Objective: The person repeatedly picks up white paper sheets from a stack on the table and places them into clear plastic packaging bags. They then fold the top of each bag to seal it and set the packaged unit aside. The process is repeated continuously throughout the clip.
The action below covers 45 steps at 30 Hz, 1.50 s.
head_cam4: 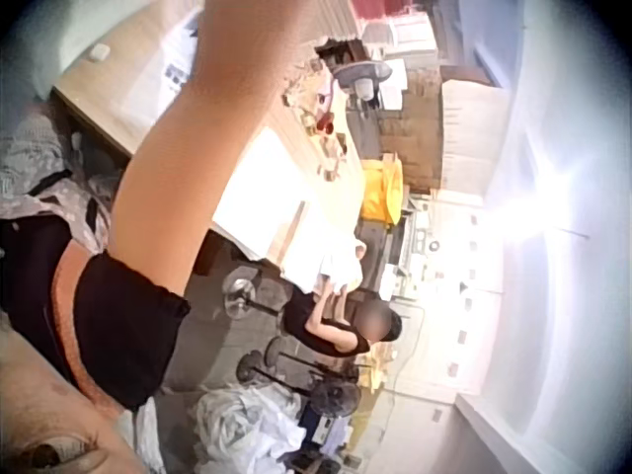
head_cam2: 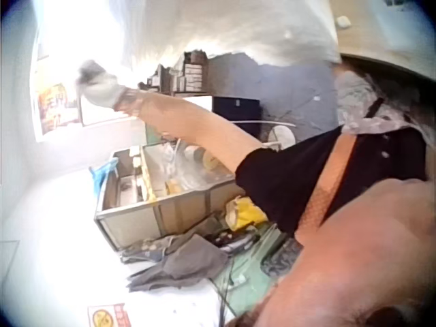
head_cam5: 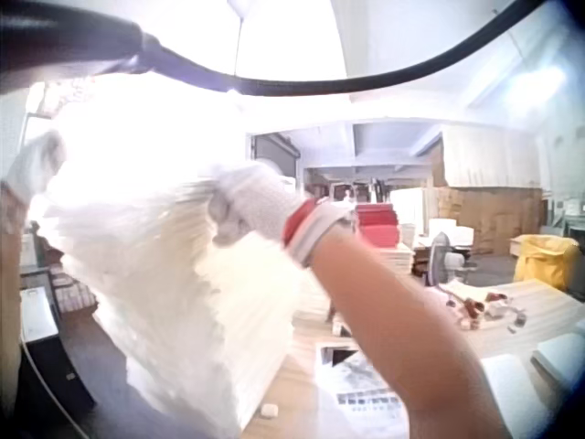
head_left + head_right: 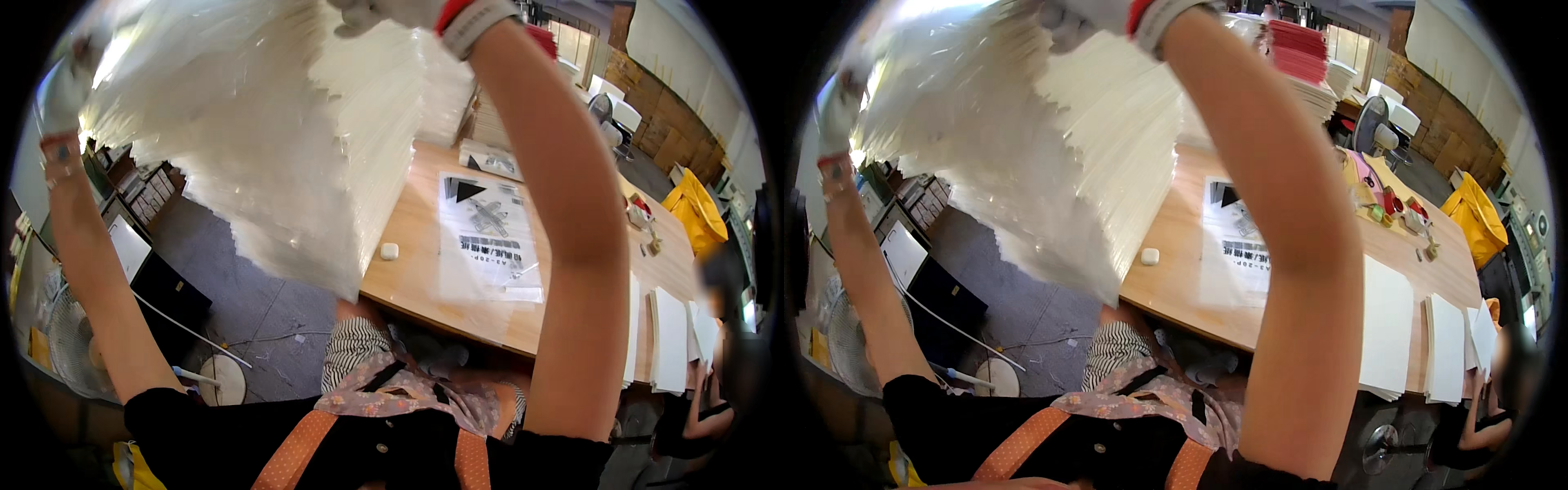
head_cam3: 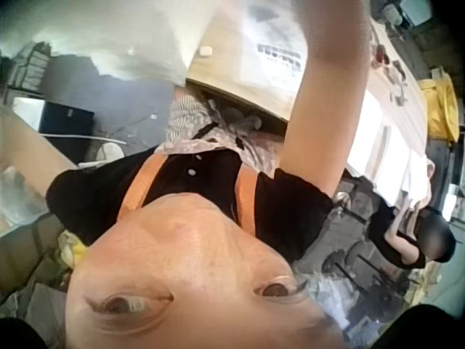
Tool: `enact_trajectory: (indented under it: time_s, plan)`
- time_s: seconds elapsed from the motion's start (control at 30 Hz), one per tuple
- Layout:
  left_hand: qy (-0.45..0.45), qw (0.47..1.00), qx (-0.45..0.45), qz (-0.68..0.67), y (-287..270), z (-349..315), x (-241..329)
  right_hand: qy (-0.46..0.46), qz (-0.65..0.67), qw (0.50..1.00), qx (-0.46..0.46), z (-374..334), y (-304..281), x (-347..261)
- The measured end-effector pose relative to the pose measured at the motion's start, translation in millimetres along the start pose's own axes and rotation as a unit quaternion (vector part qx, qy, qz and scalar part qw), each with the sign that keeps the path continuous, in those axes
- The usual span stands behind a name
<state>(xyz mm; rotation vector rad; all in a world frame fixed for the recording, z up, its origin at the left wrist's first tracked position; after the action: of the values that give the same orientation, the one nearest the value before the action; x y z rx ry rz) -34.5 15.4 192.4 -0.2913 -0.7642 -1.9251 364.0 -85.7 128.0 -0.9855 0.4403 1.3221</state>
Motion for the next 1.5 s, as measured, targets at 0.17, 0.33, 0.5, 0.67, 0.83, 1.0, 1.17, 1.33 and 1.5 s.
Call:
enact_trajectory:
  time_s: [0.17,0.33,0.5,0.67,0.83,1.0,1.17,1.33,1.5]
  plan:
    - [0.082,0.989,0.069,-0.101,-60.3,-145.3,-96.6,-0.005,-0.140,0.990,-0.008,-12.1,-9.0,-4.4]
    - [-0.246,0.964,0.077,0.066,-71.8,-399.7,-276.3,-0.087,0.027,0.995,0.038,-96.1,-34.3,119.5]
    - [-0.511,0.809,-0.289,-0.008,93.9,-601.9,-374.8,0.217,0.185,0.899,0.332,-315.5,-86.3,247.7]
    - [-0.259,0.807,-0.504,0.168,226.8,-624.4,-417.0,0.383,0.200,0.662,0.613,-543.5,-0.2,328.3]
    - [-0.084,0.789,-0.495,0.355,305.9,-639.8,-481.3,0.441,0.340,0.490,0.671,-642.6,101.7,328.0]
    - [-0.291,0.735,-0.555,0.260,305.9,-639.0,-533.1,0.491,0.365,0.496,0.616,-678.0,138.5,344.2]
    - [-0.271,0.715,-0.575,0.292,300.1,-616.1,-504.2,0.505,0.395,0.491,0.590,-676.2,140.4,363.6]
    - [-0.167,0.720,-0.593,0.320,290.0,-632.4,-516.0,0.508,0.417,0.486,0.576,-667.0,138.3,366.3]
    - [-0.130,0.728,-0.605,0.296,299.4,-633.3,-487.3,0.459,0.440,0.516,0.575,-678.8,143.5,373.8]
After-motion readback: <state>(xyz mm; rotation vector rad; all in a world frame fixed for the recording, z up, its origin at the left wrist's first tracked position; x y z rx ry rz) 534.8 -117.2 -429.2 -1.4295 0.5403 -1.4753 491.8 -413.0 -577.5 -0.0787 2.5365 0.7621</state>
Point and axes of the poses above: each hand's wrist, its own z-axis towards the middle knuckle, its own y-axis out of the palm, x = y × z, the point moved 6 cm from there along z, towards the middle knuckle, and after that the axes turned 8 degrees about -z, right-handed, at the moved point
